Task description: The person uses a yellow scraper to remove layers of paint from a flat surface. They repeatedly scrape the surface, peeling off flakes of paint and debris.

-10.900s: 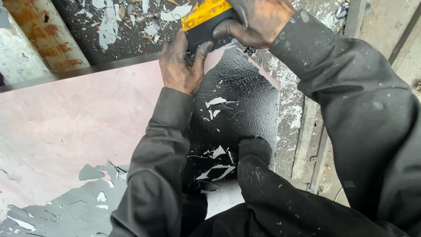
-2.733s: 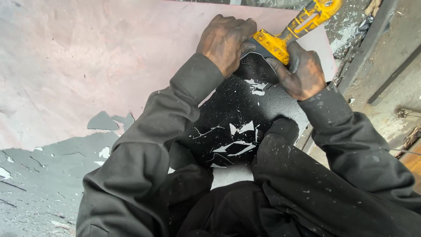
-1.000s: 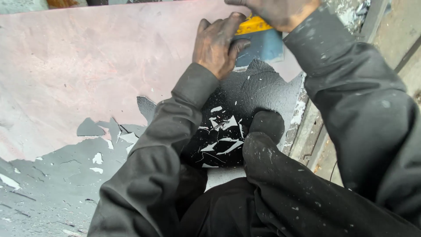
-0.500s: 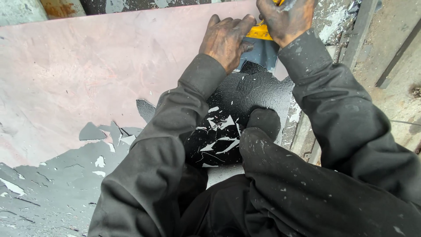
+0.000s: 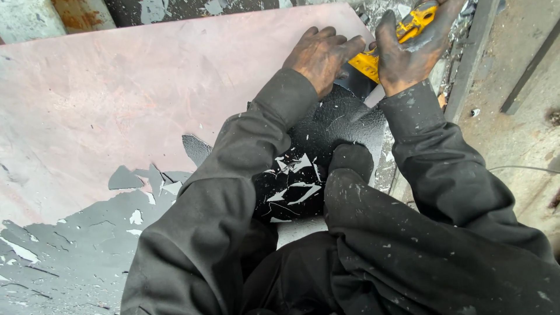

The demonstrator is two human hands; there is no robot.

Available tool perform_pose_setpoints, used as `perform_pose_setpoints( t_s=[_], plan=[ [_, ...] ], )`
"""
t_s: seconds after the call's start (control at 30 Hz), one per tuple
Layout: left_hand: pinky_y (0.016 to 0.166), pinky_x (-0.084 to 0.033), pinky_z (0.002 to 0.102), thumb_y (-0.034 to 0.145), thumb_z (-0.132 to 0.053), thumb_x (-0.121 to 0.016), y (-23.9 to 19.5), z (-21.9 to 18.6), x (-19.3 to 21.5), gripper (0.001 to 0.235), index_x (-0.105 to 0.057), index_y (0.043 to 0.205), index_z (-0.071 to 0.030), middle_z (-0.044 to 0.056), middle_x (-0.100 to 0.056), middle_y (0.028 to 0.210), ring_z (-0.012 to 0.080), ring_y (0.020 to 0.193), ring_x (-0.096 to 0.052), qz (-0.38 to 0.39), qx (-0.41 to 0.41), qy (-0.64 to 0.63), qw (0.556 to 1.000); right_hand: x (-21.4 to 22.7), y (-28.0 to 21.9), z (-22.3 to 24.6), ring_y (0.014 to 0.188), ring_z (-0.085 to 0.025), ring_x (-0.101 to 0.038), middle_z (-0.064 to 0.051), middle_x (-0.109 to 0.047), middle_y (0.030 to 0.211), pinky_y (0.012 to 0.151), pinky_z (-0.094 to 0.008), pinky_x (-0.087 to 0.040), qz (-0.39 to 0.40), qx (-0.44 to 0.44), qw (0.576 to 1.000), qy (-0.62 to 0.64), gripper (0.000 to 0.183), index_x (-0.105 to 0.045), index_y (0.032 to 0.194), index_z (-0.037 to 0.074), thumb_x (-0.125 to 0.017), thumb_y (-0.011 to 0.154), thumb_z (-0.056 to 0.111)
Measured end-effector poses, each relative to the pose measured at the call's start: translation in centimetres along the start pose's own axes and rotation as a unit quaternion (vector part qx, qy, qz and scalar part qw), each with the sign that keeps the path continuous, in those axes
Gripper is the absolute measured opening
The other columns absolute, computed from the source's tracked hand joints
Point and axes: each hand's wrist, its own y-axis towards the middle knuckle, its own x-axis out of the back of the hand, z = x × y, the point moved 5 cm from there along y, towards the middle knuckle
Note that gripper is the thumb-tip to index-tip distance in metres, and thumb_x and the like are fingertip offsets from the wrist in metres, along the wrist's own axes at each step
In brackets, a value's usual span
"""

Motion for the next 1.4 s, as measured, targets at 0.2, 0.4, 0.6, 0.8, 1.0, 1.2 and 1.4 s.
perform_pose_setpoints(
  t_s=[0.2,0.4,0.6,0.8,1.0,1.2,1.4],
  plan=[
    [0.101,-0.046,0.049,0.079,-0.006,-0.078,0.6,-1.0,0.0,0.061,-0.062,0.137,-0.018,0.008,-0.074,0.11,0.0266,0.11,-0.063,0.017,0.006,0.037,0.999,0.4,-3.3,-5.4,0.107,-0.025,-0.052,-0.012,-0.044,0.113,0.095,-0.043,-0.046,-0.014,-0.045,0.999,-0.016,0.049,-0.039,0.13,0.005,-0.073,0.094,-0.001],
    [0.099,-0.047,0.048,0.085,-0.008,-0.073,0.8,-1.7,-1.0,0.052,-0.064,0.134,-0.024,0.005,-0.075,0.105,0.0253,0.109,-0.063,0.019,-0.005,0.052,0.998,2.0,-4.9,-4.9,0.103,-0.021,-0.047,-0.009,-0.039,0.108,0.095,-0.041,-0.044,-0.029,-0.098,0.993,-0.057,0.049,-0.041,0.12,0.006,-0.084,0.097,0.011],
    [0.097,-0.048,0.046,0.086,-0.01,-0.07,1.3,-2.6,-2.2,0.05,-0.066,0.132,-0.03,0.002,-0.074,0.104,0.0254,0.109,-0.061,0.059,-0.009,0.063,0.996,2.9,-7.4,-6.0,0.109,-0.022,-0.046,-0.009,-0.041,0.11,0.101,-0.043,-0.041,-0.053,-0.156,0.985,-0.044,0.055,-0.041,0.123,0.004,-0.087,0.098,0.019],
    [0.098,-0.048,0.046,0.09,-0.015,-0.067,1.5,-4.6,-1.9,0.042,-0.069,0.128,-0.033,0.001,-0.073,0.106,0.0258,0.111,-0.058,0.063,-0.031,0.07,0.995,4.6,-9.5,-5.9,0.111,-0.023,-0.048,-0.01,-0.043,0.113,0.103,-0.046,-0.043,-0.09,-0.193,0.975,-0.072,0.06,-0.042,0.124,0.004,-0.089,0.1,0.03],
    [0.1,-0.048,0.045,0.089,-0.013,-0.068,1.1,-5.6,-2.8,0.051,-0.064,0.134,-0.038,0.001,-0.071,0.106,0.0254,0.113,-0.058,0.098,-0.042,0.07,0.992,6.1,-11.4,-3.6,0.103,-0.023,-0.054,-0.013,-0.047,0.11,0.09,-0.049,-0.053,-0.108,-0.24,0.964,-0.044,0.056,-0.041,0.12,0.007,-0.088,0.105,0.033],
    [0.099,-0.055,0.044,0.085,-0.003,-0.074,0.3,-6.4,-0.9,0.084,-0.038,0.158,-0.025,0.017,-0.064,0.118,0.0292,0.099,-0.067,0.178,-0.002,0.028,0.984,8.6,-11.6,-1.7,0.074,-0.02,-0.071,-0.008,-0.053,0.097,0.064,-0.035,-0.066,-0.11,-0.302,0.942,0.098,0.046,-0.041,0.117,0.01,-0.082,0.103,0.026],
    [0.093,-0.056,0.047,0.07,-0.025,-0.091,-2.3,-3.7,1.0,0.096,-0.038,0.148,-0.007,0.027,-0.057,0.131,0.0413,0.103,-0.068,0.156,0.041,-0.073,0.984,12.8,-9.0,2.4,0.073,-0.02,-0.071,-0.014,-0.064,0.086,0.064,-0.035,-0.063,0.135,-0.238,0.955,0.118,0.027,-0.05,0.104,0.008,-0.075,0.11,0.014]
  ],
)
